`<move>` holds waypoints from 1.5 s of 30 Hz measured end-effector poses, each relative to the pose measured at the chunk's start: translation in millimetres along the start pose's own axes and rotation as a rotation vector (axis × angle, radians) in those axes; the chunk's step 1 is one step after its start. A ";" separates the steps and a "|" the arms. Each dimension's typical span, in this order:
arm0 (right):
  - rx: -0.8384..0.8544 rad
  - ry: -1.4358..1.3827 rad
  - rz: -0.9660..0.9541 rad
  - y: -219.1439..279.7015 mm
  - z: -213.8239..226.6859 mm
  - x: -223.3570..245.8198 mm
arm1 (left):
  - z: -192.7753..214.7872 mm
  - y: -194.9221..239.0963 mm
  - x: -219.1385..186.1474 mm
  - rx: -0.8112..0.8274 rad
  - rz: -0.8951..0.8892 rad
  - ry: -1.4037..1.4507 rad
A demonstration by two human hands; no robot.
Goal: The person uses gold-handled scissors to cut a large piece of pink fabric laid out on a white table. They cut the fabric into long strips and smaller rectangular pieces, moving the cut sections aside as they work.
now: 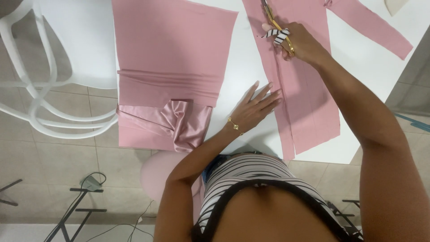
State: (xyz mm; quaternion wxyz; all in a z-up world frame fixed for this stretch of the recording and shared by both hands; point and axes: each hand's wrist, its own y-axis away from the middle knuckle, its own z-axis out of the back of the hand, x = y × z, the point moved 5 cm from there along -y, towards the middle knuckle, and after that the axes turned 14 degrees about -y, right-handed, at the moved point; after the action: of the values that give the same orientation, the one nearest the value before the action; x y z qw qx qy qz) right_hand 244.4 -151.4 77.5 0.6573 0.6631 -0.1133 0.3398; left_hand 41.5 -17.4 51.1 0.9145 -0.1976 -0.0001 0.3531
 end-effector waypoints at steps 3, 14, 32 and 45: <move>0.072 0.095 0.072 5.7 -8.2 6.1 | -8.4 4.3 -3.7 -0.028 0.009 0.005; 0.036 0.046 0.038 -2.4 -11.5 24.8 | -0.7 0.0 -0.7 -0.040 0.009 0.008; 0.123 0.412 0.248 -42.0 1.5 20.4 | 1.7 -2.2 -1.4 -0.020 0.013 0.018; 0.167 0.601 0.545 -76.1 17.2 -9.2 | 2.1 -2.2 -7.6 -0.005 0.032 0.014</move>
State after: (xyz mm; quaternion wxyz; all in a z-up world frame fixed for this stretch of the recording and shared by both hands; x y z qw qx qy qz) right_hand 288.2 -162.1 13.1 0.4908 0.5313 -0.0599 0.6879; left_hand 36.9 -23.0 54.9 0.9082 -0.2025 0.0087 0.3663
